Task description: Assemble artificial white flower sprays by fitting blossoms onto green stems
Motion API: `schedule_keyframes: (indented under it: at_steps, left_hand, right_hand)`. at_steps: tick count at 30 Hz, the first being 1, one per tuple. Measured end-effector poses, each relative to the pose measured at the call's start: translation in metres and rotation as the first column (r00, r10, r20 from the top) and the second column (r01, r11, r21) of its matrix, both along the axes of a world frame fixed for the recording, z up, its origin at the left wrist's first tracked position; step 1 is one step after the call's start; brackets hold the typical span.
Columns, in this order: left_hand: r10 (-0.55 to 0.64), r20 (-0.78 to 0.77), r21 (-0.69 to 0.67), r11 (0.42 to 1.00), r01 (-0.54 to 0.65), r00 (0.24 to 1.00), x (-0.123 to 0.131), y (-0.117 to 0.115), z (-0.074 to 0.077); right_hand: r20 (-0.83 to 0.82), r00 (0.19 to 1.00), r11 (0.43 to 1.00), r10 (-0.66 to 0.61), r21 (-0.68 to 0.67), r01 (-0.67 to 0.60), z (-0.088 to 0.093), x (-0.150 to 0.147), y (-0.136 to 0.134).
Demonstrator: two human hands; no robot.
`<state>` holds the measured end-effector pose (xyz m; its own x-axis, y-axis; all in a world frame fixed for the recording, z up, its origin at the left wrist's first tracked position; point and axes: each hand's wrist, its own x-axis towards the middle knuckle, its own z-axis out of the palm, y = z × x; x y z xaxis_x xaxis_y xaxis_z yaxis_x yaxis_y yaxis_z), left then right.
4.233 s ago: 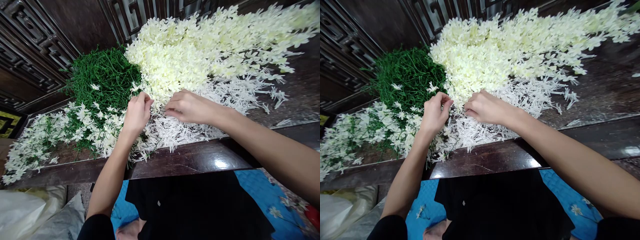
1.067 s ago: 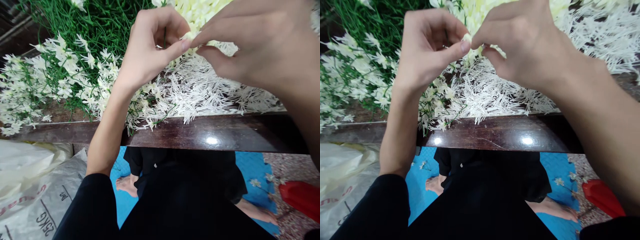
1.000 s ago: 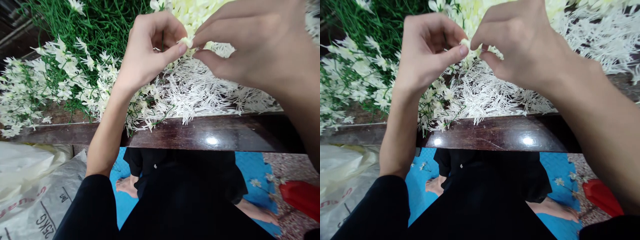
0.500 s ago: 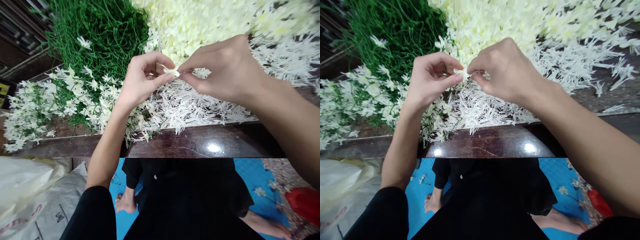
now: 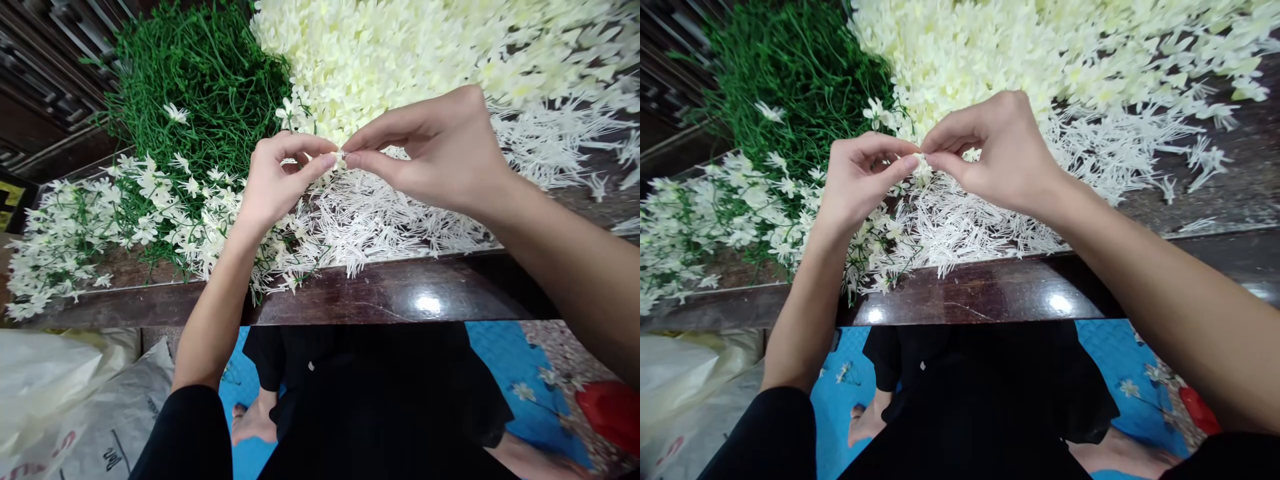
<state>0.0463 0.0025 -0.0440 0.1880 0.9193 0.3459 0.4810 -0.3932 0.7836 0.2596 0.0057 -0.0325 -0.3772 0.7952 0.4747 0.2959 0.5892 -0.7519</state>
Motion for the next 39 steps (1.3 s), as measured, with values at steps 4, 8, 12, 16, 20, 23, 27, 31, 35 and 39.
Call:
schedule_keyframes:
  at_steps: [4,8,12,16,20,23,27,31,35,39]
  left_hand:
    - [0.035,0.052,0.024,0.999,-0.037,0.998,-0.0017,0.001,0.0001]
    - [-0.027,0.079,-0.02,0.999,0.029,0.997,0.0006,-0.0001,0.0019]
    - [-0.063,0.055,-0.057,0.996,0.067,0.996,0.0052,-0.0026,0.0038]
    - [-0.052,0.072,-0.053,0.997,0.055,0.996,0.0068,-0.004,0.005]
    - [-0.06,0.066,-0.046,0.997,0.063,0.996,0.0071,-0.0045,0.0053]
    - [-0.072,0.054,-0.025,0.997,0.073,0.996,0.0076,-0.0043,0.0045]
    - [-0.07,0.026,-0.025,0.997,0.071,0.997,0.0072,-0.0036,0.0033]
    - [-0.055,0.011,-0.004,0.998,0.055,0.998,0.0057,-0.0034,0.0028]
    - [-0.035,0.014,0.031,0.999,0.034,0.999,0.0048,-0.0029,0.0026]
    - [-0.066,0.014,0.041,0.997,0.065,0.998,0.0042,-0.0026,0.0026]
  right_hand:
    - [-0.073,0.997,1.0,-0.007,-0.003,0.007,0.0008,-0.0014,-0.0004]
    - [-0.071,0.997,1.0,0.012,0.004,-0.011,-0.0012,-0.0009,0.0007]
    - [-0.063,0.998,1.0,0.024,0.019,-0.022,-0.0028,-0.0006,0.0008]
    - [-0.044,0.999,1.0,0.013,0.009,-0.013,-0.0028,-0.001,0.0008]
    - [-0.042,0.999,1.0,0.022,-0.003,-0.022,-0.0017,-0.0009,-0.0001]
    - [-0.036,0.999,1.0,0.028,-0.007,-0.028,-0.0008,-0.0009,-0.0009]
    - [-0.025,1.0,0.999,0.007,-0.048,-0.008,-0.0001,-0.0019,-0.0007]
    - [-0.005,1.0,0.996,-0.031,-0.082,0.03,-0.0005,-0.0023,0.0009]
    - [0.037,0.999,0.998,0.011,-0.063,-0.009,-0.0024,-0.002,0.002]
    - [0.019,1.0,0.998,0.014,-0.053,-0.012,-0.004,-0.0022,0.0033]
